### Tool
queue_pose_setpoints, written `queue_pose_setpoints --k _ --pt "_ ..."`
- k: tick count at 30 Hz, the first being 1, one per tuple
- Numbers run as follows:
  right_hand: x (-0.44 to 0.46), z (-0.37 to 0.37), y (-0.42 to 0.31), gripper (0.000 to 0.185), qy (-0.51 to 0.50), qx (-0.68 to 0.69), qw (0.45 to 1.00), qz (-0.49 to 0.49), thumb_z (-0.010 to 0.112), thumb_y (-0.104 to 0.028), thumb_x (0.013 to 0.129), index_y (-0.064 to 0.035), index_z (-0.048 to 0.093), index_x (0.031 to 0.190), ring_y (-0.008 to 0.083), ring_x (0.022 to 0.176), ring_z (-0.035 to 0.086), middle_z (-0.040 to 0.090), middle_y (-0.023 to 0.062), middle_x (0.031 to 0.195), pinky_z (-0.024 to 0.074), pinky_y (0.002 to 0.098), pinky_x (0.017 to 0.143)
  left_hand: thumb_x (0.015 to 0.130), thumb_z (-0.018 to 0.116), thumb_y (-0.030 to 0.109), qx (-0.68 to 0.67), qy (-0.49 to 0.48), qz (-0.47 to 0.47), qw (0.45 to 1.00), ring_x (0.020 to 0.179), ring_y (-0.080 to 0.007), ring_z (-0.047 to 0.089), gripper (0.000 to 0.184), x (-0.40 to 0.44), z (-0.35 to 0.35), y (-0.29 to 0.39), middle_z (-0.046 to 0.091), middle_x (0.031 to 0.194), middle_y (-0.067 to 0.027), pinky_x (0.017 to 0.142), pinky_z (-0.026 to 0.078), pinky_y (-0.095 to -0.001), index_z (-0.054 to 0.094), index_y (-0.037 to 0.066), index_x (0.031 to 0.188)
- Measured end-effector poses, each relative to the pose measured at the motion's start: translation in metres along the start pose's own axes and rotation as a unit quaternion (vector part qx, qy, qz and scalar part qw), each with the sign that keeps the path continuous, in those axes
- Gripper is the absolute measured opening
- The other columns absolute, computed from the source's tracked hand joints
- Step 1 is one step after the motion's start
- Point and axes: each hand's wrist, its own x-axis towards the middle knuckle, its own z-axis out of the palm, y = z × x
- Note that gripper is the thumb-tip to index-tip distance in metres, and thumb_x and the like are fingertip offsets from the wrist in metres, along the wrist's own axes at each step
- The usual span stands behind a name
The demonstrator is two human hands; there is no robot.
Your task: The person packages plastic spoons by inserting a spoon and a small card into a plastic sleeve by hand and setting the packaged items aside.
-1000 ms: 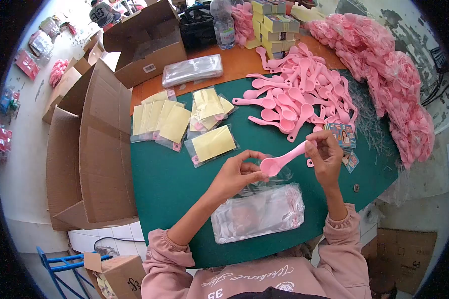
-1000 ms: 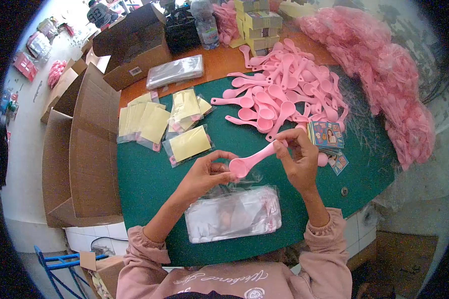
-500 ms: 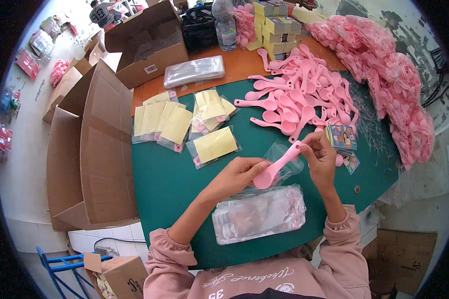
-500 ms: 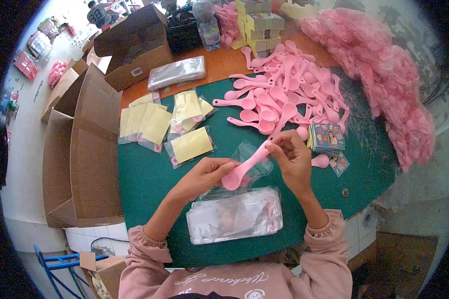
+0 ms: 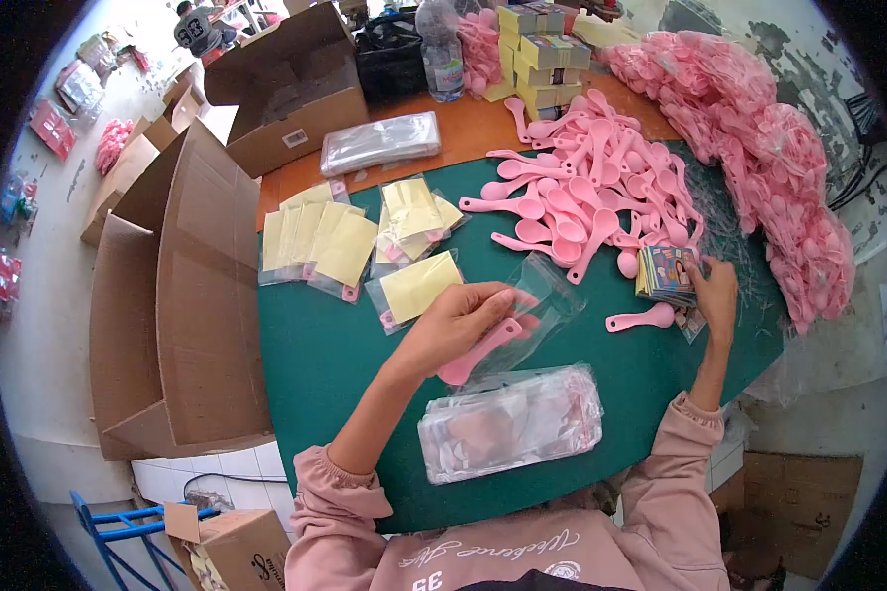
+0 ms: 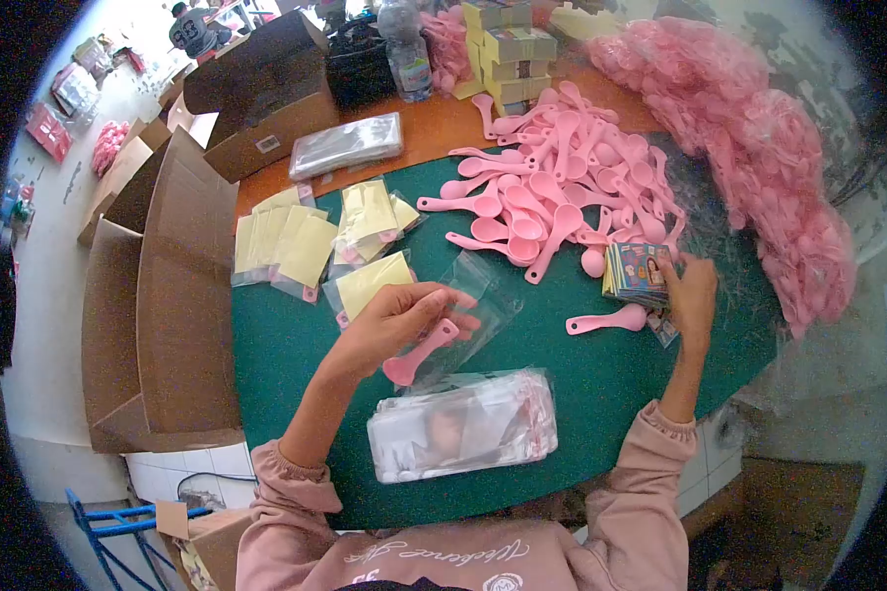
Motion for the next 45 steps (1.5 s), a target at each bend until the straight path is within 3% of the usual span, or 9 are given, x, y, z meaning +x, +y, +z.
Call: queue_pose_setpoints --k 2,8,14,25,27,31,34,37,45 --pt "0.001 -0.002 0.006 0.028 -0.075 0.019 0.995 0.063 0.06 -0.022 0.078 -0.0005 0.061 0.095 0.029 0.077 0.057 0.058 0.0161 0.082 0.0446 0.0373 0.068 0.094 0.04 0.023 0.021 -0.009 -0.01 1.0 0.078 -0.0066 0.058 0.033 0.0 0.0 0.001 0.065 0.088 -0.0076 0.073 0.046 -0.0194 0.056 -0.003 0.107" --pt "-0.008 -0.012 -0.028 0.023 0.034 -0.065 0.997 0.023 0.062 -0.019 0.078 0.0011 0.056 0.086 0.0239 0.067 0.059 0.062 0.0143 0.079 0.0452 0.0367 0.062 0.094 0.042 0.024 0.062 -0.023 0.005 0.998 0.083 -0.0104 0.059 0.034 0.001 0.0 -0.003 0.064 0.09 -0.0103 0.074 0.047 -0.0214 0.056 -0.003 0.107" --pt "-0.045 -0.021 -0.121 0.008 -0.13 0.454 0.88 -0.048 0.059 -0.008 0.081 -0.0031 0.054 0.086 0.004 0.059 0.052 0.06 0.0015 0.072 0.0405 0.0172 0.045 0.094 0.042 0.025 0.074 -0.034 0.026 0.996 0.081 -0.0079 0.057 0.033 0.003 0.0 -0.008 0.064 0.09 -0.0087 0.071 0.046 -0.0209 0.058 -0.002 0.104" --pt "-0.056 -0.005 -0.136 0.011 -0.424 0.35 0.831 -0.087 0.06 -0.007 0.079 0.0002 0.052 0.084 0.0099 0.054 0.054 0.059 0.0049 0.069 0.0432 0.0239 0.046 0.09 0.047 0.023 0.18 -0.052 0.031 0.982 0.068 -0.014 0.058 0.03 0.001 0.009 -0.011 0.065 0.082 -0.0107 0.066 0.045 -0.028 0.056 0.004 0.11" --pt "-0.058 0.006 -0.136 0.015 -0.412 0.185 0.834 -0.317 0.061 -0.009 0.076 0.0013 0.053 0.084 0.0201 0.059 0.057 0.061 0.0096 0.073 0.0456 0.0305 0.055 0.09 0.048 0.024 0.204 -0.045 0.087 0.974 0.067 -0.0181 0.061 0.035 -0.001 0.015 -0.01 0.065 0.081 -0.0134 0.065 0.046 -0.0303 0.051 0.004 0.118" --pt "-0.061 0.02 -0.132 0.024 -0.397 0.322 0.803 -0.306 0.068 -0.016 0.07 0.0001 0.053 0.078 0.0218 0.065 0.057 0.061 0.0104 0.076 0.0444 0.0307 0.062 0.087 0.053 0.03 0.282 -0.042 0.039 0.958 0.073 -0.0344 0.06 0.059 -0.003 0.016 -0.006 0.062 0.08 -0.0216 0.067 0.046 -0.0348 0.029 0.001 0.133" --pt "-0.055 0.013 -0.126 0.024 -0.454 0.32 0.821 -0.132 0.071 -0.018 0.069 -0.0014 0.057 0.08 0.015 0.067 0.056 0.061 0.0062 0.075 0.0436 0.0277 0.063 0.085 0.056 0.029 0.334 -0.044 -0.036 0.941 0.074 -0.0271 0.062 0.061 -0.005 -0.002 -0.005 0.064 0.083 -0.0172 0.07 0.045 -0.0324 0.028 0.004 0.134" --pt "-0.05 0.02 -0.108 0.026 -0.424 0.348 0.836 -0.028 0.071 -0.018 0.071 -0.0015 0.062 0.089 0.0103 0.071 0.055 0.061 0.0025 0.078 0.0434 0.0255 0.064 0.084 0.059 0.024 0.214 -0.181 0.061 0.958 0.074 -0.0168 0.059 0.06 0.003 -0.032 -0.025 0.064 0.089 -0.011 0.071 0.045 -0.0289 0.029 0.009 0.134" --pt "-0.049 0.018 -0.108 0.017 -0.451 0.406 0.795 0.003 0.072 -0.011 0.07 -0.0026 0.057 0.076 0.005 0.063 0.049 0.055 -0.0017 0.069 0.042 0.0214 0.059 0.081 0.061 0.016 0.102 -0.128 -0.015 0.986 0.079 -0.0116 0.059 0.058 0.002 -0.031 -0.014 0.06 0.093 -0.0083 0.062 0.048 -0.0235 0.034 0.01 0.131"
